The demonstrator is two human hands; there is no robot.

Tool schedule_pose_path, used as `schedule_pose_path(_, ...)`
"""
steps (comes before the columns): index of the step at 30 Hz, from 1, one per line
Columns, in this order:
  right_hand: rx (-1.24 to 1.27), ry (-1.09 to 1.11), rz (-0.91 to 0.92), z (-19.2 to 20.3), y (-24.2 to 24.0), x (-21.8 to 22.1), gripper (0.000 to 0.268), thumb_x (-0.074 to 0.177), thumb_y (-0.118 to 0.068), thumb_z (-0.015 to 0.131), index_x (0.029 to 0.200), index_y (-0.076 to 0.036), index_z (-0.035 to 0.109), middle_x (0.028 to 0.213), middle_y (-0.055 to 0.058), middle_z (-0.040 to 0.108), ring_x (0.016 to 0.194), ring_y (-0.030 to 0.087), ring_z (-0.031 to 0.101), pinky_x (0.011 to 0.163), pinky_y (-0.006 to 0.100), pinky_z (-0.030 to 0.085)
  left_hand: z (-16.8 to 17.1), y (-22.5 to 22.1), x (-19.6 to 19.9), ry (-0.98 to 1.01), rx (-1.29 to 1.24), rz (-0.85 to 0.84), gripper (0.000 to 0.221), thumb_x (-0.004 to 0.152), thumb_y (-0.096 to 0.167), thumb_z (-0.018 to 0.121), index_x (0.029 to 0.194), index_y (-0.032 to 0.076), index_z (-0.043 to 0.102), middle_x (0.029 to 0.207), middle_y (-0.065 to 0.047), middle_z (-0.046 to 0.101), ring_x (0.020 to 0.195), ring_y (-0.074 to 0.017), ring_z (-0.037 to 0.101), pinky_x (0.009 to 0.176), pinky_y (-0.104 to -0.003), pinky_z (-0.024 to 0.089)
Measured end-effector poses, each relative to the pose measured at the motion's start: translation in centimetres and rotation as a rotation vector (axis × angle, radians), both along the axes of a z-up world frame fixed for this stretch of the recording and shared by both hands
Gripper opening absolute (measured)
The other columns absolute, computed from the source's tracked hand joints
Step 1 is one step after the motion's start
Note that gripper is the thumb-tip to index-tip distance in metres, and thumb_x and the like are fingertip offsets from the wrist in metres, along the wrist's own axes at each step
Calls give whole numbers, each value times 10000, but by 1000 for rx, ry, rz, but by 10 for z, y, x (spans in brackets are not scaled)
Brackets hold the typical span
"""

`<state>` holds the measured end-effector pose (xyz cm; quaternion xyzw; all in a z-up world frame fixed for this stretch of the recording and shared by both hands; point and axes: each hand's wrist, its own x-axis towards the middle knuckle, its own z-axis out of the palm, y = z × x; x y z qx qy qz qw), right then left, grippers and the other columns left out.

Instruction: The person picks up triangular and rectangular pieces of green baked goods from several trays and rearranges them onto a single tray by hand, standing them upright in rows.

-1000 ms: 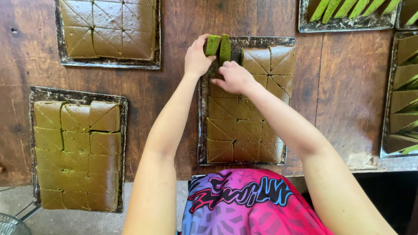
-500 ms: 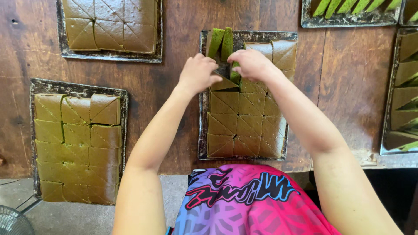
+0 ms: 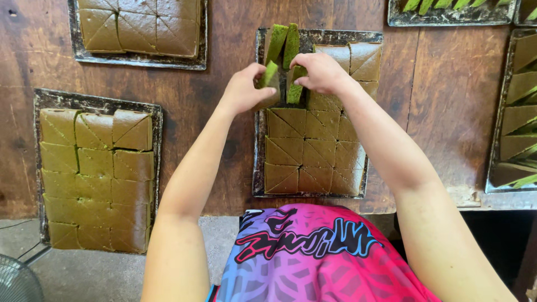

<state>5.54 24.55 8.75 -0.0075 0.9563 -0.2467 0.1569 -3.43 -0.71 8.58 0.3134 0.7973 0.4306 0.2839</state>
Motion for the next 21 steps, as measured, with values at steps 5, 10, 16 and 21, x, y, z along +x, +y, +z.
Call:
schedule_pose_path(5, -20, 42, 45, 6, -18, -3, 438, 842, -248, 819, 1216, -76, 670, 1164, 164, 702, 1117, 377, 641, 967, 471, 500, -13, 9, 3, 88, -15, 197, 583, 768, 321, 884, 1132, 77, 500, 1043, -140, 714, 993, -344, 711, 867, -429, 551)
schedule_pose_path(10, 6, 225, -59, 66, -21, 18, 378, 865, -311, 821, 1122, -63, 697, 1093, 156, 696, 1053, 343, 652, 902, 454, 518, -20, 21, 4, 127, 14, 183, 622, 768, 346, 908, 1092, 75, 452, 994, -128, 696, 967, -345, 699, 834, -443, 537)
schedule_pose_path(16, 32, -160, 46, 46, -65, 38, 309, 960, -400, 704, 1003, -96, 736, 1012, 109, 720, 989, 320, 693, 874, 456, 550, -42, 24, 2, 66, 43, 59, 688, 739, 230, 887, 1286, 94, 492, 1142, -116, 728, 983, -307, 724, 861, -401, 555)
schedule_pose_path(21, 129, -114, 65, 9, -97, 53, 410, 958, -430, 724, 978, -21, 719, 1044, 182, 685, 1057, 365, 638, 922, 470, 525, -39, 17, 13, 138, 189, 55, 560, 785, 170, 880, 1252, 68, 589, 1182, -145, 711, 1110, -320, 678, 911, -404, 554)
